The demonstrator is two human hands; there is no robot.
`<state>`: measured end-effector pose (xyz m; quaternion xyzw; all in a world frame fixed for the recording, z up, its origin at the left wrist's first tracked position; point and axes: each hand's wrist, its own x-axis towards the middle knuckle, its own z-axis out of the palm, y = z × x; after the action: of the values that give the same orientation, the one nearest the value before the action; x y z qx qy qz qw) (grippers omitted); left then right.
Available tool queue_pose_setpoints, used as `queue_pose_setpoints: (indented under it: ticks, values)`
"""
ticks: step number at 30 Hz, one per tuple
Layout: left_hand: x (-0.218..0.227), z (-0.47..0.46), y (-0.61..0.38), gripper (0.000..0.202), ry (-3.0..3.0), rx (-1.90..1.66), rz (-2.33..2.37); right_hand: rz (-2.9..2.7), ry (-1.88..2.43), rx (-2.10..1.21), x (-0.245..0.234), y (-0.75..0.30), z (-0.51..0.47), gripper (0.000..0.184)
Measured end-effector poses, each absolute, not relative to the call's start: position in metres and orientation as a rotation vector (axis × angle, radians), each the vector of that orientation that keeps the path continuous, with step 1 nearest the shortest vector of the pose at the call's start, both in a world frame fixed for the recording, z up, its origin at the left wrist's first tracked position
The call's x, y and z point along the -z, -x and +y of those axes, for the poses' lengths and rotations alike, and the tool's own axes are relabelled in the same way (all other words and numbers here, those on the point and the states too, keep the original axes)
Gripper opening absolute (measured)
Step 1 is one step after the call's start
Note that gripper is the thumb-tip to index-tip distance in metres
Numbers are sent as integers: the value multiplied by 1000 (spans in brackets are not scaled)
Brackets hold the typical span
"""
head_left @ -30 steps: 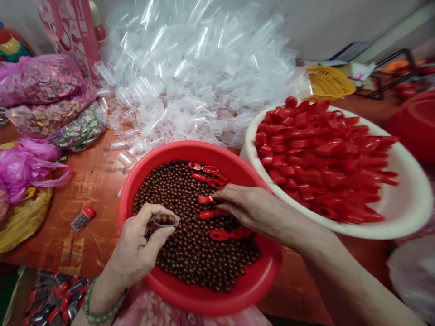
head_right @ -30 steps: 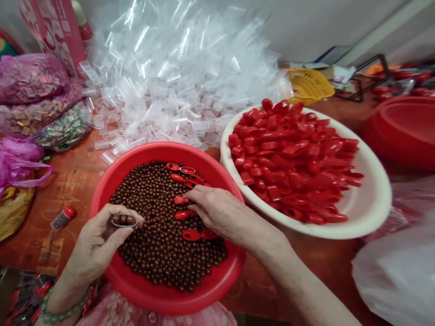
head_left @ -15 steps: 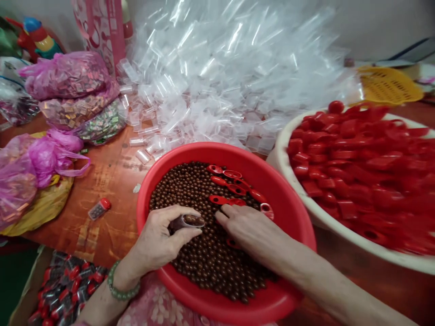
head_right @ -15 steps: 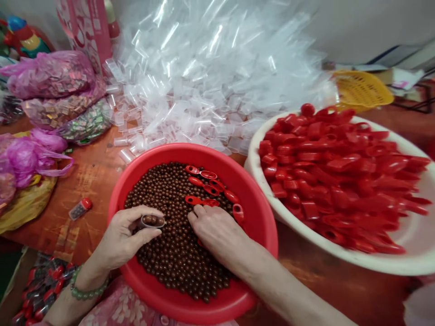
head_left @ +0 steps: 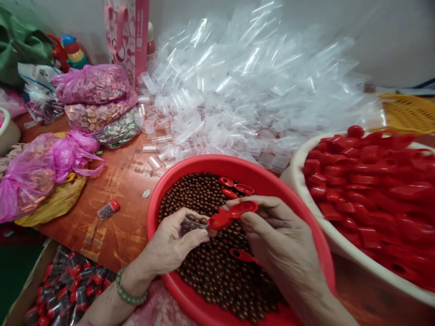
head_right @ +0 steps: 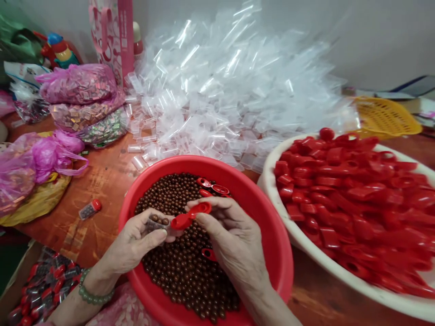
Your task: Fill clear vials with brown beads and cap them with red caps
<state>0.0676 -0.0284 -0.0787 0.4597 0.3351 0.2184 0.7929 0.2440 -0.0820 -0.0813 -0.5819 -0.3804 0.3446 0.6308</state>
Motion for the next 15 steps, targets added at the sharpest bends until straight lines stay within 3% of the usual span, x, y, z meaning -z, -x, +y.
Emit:
queue_pose_setpoints:
  ticks: [8,15]
  values:
    - [83,-23,-69,45,-927,-581,786,-1521,1525,-417,78,-256,-92,11]
    - [90,-26,-68,38,-952,-567,787,-1903,1366,-316,76,-244,-85,15]
